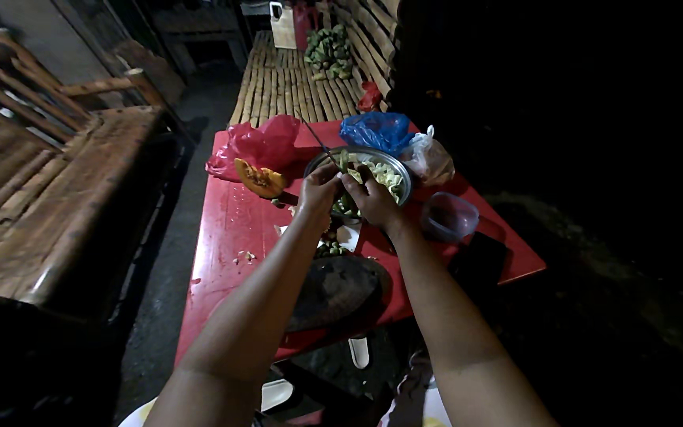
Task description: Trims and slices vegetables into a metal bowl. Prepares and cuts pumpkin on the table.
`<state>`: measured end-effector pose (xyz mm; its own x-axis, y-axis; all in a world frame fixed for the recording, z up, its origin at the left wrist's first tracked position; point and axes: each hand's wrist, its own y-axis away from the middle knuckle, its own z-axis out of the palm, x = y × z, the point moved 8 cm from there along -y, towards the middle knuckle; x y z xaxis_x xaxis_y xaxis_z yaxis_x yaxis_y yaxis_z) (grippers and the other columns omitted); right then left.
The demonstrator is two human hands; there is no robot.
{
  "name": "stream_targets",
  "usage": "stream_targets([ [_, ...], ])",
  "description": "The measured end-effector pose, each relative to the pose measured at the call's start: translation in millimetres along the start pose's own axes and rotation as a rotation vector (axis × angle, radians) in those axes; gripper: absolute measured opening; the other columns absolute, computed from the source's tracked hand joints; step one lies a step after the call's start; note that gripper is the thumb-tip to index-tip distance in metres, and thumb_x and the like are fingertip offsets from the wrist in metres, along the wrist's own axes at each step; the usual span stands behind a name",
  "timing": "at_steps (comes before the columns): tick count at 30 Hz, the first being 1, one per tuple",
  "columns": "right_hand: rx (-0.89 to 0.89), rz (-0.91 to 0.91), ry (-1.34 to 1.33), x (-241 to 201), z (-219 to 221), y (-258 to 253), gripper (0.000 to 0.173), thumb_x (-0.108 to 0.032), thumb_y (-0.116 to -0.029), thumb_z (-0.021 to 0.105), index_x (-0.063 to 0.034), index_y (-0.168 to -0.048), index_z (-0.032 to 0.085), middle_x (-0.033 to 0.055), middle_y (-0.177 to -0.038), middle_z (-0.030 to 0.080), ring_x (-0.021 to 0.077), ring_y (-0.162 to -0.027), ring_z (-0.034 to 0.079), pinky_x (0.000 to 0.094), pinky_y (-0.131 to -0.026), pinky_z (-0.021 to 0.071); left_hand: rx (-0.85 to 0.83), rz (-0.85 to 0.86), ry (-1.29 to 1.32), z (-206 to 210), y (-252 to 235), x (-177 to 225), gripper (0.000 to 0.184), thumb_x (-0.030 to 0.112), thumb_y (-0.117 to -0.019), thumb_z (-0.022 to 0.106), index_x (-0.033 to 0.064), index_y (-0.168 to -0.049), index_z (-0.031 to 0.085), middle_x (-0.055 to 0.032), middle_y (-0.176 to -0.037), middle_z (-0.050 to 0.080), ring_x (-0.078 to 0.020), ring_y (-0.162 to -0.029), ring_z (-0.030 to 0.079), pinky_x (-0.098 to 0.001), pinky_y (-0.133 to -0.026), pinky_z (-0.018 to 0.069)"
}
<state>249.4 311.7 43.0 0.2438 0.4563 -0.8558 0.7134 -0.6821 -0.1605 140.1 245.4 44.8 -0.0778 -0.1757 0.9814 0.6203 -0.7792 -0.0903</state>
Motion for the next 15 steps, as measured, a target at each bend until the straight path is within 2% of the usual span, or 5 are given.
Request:
stream_targets([
  [3, 0.049, -0.022, 0.017, -1, -2, 0, 0.063, -0.051, -0.1086, 0.043, -0.0118, -0.157, 0.036, 0.0179, -0.091, 0.069, 0.0318, -0.077, 0.067, 0.0532, -0.074, 0.0552, -0.025, 0.003, -0.060, 6, 7, 0, 0.029, 0.002, -0.1007, 0.061, -0.0017, -0.129, 0.059, -0.0107, -0.115, 0.064, -0.0125, -0.096, 0.065, -0.0298, -0.085, 0.0563],
  [10, 0.093, -0.027, -0.001, 9, -3, -5, 0.058, -0.048, -0.1087, 0.045, -0.0114, -0.153, 0.039, 0.0190, -0.097, 0.070, 0.0338, -0.085, 0.069, 0.0558, -0.080, 0.0557, -0.162, -0.060, -0.102, 12, 10, -8, 0.028, 0.003, -0.1023, 0.057, 0.0005, -0.130, 0.059, -0.0080, -0.113, 0.066, -0.0115, -0.094, 0.065, -0.0309, -0.086, 0.0559],
  [11, 0.098, -0.007, -0.010, 11, -4, -5, 0.059, -0.048, -0.1084, 0.046, -0.0115, -0.154, 0.037, 0.0200, -0.101, 0.070, 0.0346, -0.089, 0.070, 0.0564, -0.082, 0.0556, -0.181, -0.085, -0.104, 12, 9, -12, 0.028, 0.003, -0.1025, 0.057, 0.0010, -0.130, 0.059, -0.0086, -0.115, 0.065, -0.0126, -0.095, 0.065, -0.0321, -0.087, 0.0564],
  [13, 0.090, 0.057, -0.023, 17, -4, -7, 0.068, -0.049, -0.1077, 0.047, -0.0109, -0.160, 0.025, 0.0233, -0.111, 0.069, 0.0381, -0.097, 0.070, 0.0588, -0.086, 0.0555, -0.157, -0.088, -0.173, 8, 1, -17, 0.029, 0.004, -0.1018, 0.060, 0.0008, -0.130, 0.061, -0.0112, -0.118, 0.066, -0.0151, -0.098, 0.066, -0.0342, -0.088, 0.0565],
  [15, 0.110, 0.113, -0.043, 25, -4, -9, 0.075, -0.050, -0.1069, 0.049, -0.0106, -0.162, 0.018, 0.0264, -0.118, 0.067, 0.0409, -0.102, 0.070, 0.0605, -0.089, 0.0549, -0.136, -0.034, -0.340, 1, -14, -16, 0.036, 0.007, -0.1019, 0.061, -0.0010, -0.137, 0.057, -0.0167, -0.129, 0.064, -0.0203, -0.111, 0.065, -0.0382, -0.097, 0.0542],
])
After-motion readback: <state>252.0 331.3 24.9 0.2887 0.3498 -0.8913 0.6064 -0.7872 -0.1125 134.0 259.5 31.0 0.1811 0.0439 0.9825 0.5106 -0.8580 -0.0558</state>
